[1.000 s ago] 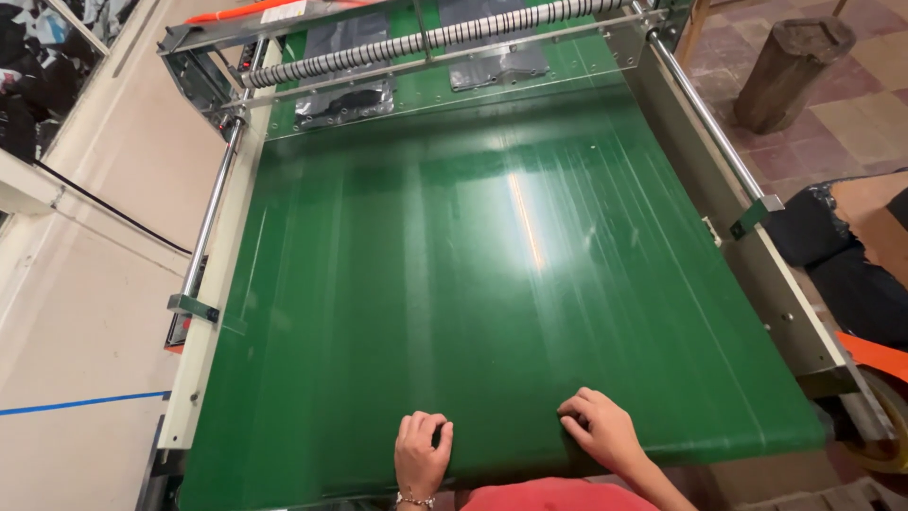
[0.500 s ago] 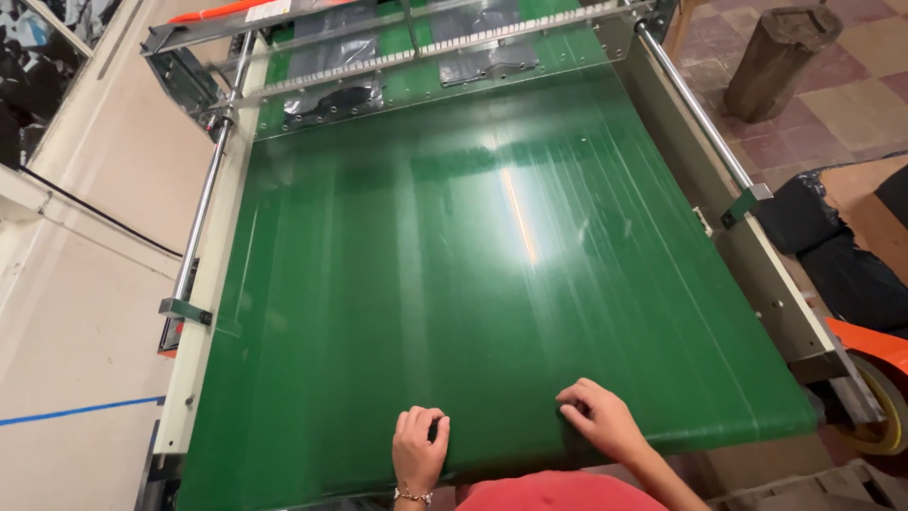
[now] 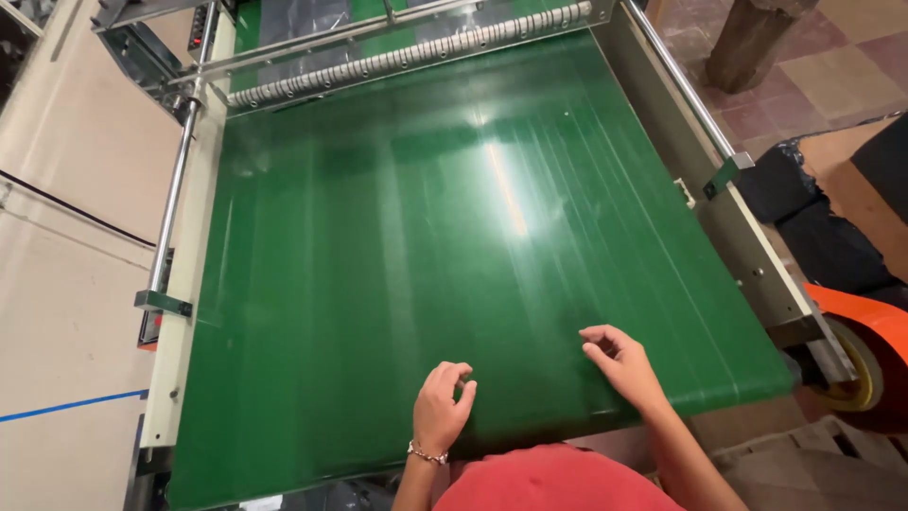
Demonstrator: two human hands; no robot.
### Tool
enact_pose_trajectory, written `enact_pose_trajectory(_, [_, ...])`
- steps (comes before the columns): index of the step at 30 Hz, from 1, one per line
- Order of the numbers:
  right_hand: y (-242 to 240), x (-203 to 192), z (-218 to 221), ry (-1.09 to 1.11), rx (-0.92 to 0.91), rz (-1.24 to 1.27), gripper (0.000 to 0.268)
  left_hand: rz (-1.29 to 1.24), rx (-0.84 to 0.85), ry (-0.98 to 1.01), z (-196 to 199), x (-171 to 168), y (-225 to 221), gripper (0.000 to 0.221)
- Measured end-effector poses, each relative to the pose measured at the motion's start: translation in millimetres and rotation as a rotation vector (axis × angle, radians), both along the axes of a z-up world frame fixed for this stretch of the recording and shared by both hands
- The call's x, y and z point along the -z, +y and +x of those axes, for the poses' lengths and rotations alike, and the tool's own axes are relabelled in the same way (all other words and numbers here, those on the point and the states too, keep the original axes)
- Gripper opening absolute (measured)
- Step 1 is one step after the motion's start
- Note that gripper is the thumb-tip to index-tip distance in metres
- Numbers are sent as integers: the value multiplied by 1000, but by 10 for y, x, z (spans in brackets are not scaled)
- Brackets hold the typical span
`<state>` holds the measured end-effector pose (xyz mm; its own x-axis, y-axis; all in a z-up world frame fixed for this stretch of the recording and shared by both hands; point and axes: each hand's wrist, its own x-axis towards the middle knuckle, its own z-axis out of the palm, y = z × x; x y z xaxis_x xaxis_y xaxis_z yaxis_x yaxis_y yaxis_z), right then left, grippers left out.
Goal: Folding black plastic bags and placing them into clear plastic sleeves for final packaging in a factory setting.
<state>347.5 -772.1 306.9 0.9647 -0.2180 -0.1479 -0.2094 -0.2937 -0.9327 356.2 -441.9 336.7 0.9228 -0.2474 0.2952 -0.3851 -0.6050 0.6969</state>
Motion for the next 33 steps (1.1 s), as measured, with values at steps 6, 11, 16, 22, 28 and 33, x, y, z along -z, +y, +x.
enact_pose_trajectory(6, [-20, -32, -88, -7, 53, 11, 20, 54, 89, 11, -102, -44, -39, 13])
enact_pose_trajectory(11, [-28, -87, -136, 7, 84, -30, 21, 74, 134, 40, -191, -36, -63, 13])
enact_pose_trajectory(16, [-8, -196, -130, -4, 84, -129, 20, 54, 167, 4, -248, -102, -109, 12])
enact_pose_trajectory(22, [33, -247, -114, -18, 84, -323, 23, 40, 215, -25, -325, -57, -154, 12])
enact_pose_trajectory(28, [-136, -225, -113, -83, 107, -132, 25, 74, 273, -59, -304, -119, -193, 11])
enact_pose_trajectory(33, [-330, -327, -4, -31, 165, -36, 36, 134, 322, -107, -278, -138, -291, 13])
